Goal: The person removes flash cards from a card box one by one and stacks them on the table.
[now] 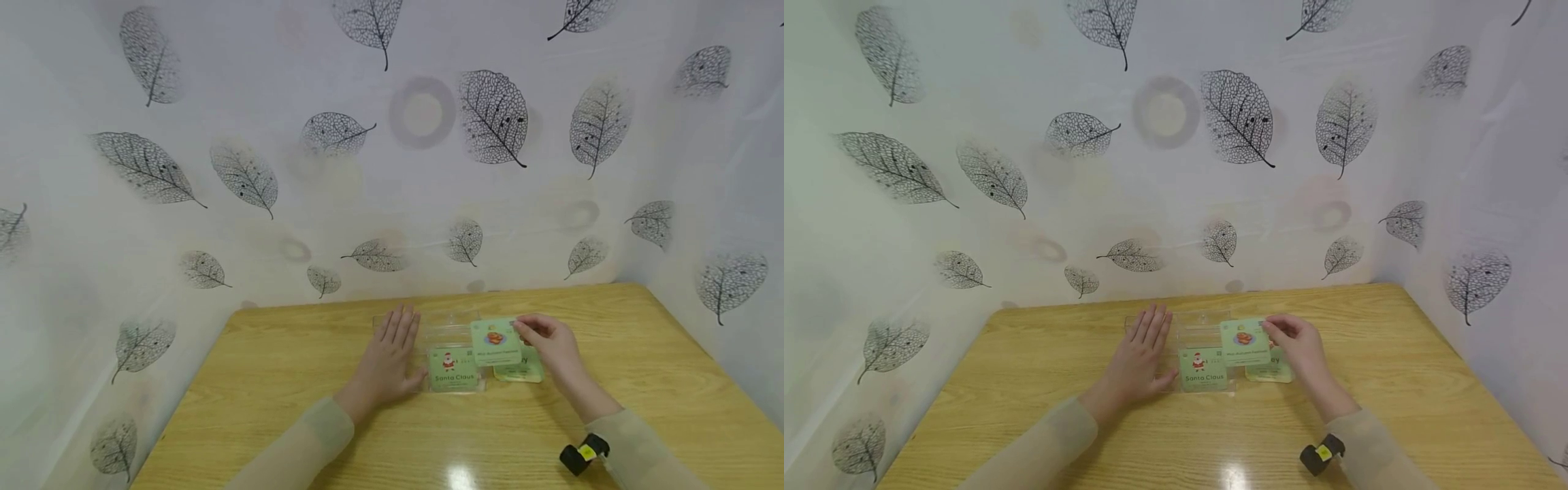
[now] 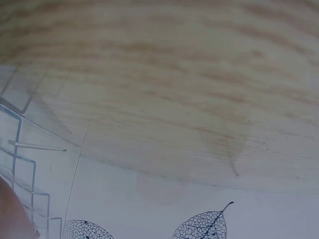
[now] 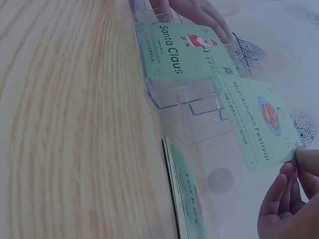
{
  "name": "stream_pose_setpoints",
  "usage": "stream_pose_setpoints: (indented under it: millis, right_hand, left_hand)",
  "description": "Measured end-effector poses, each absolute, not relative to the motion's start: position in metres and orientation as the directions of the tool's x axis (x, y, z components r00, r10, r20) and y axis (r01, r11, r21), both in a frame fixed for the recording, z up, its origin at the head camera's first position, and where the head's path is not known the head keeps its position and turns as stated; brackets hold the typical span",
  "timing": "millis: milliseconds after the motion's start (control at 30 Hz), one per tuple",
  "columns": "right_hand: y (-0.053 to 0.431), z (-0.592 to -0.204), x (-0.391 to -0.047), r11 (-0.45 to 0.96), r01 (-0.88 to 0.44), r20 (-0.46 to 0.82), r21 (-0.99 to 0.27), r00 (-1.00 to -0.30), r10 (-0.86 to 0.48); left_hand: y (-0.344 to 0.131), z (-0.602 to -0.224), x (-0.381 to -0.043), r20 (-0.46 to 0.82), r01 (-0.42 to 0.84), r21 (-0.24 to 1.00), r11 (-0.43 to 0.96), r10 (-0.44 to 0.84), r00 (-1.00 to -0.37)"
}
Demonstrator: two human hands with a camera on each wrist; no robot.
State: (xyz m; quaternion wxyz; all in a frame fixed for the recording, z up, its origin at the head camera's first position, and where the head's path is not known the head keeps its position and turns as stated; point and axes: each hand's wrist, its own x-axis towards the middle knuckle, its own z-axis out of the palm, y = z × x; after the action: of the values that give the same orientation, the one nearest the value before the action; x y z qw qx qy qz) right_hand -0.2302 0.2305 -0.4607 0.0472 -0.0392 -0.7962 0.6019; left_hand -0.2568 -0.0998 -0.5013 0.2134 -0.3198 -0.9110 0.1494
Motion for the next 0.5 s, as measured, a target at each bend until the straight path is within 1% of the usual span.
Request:
stream_pose_setpoints:
  millis: [267, 500]
  right_hand:
    - [0.237, -0.460, -0.229, 0.258, -0.006, 0.037, -0.966, -0.993, 0.113]
    - [0.241, -0.460, -0.228, 0.263, 0.019, 0.016, -0.965, -0.992, 0.129]
  left_hand:
    - [-0.100, -0.501, -0.257, 0.299, 0.520, -0.411, 0.749, 0.649, -0.700]
    - [-0.100, -0.501, -0.257, 0.290, 0.521, -0.411, 0.748, 0.649, -0.703]
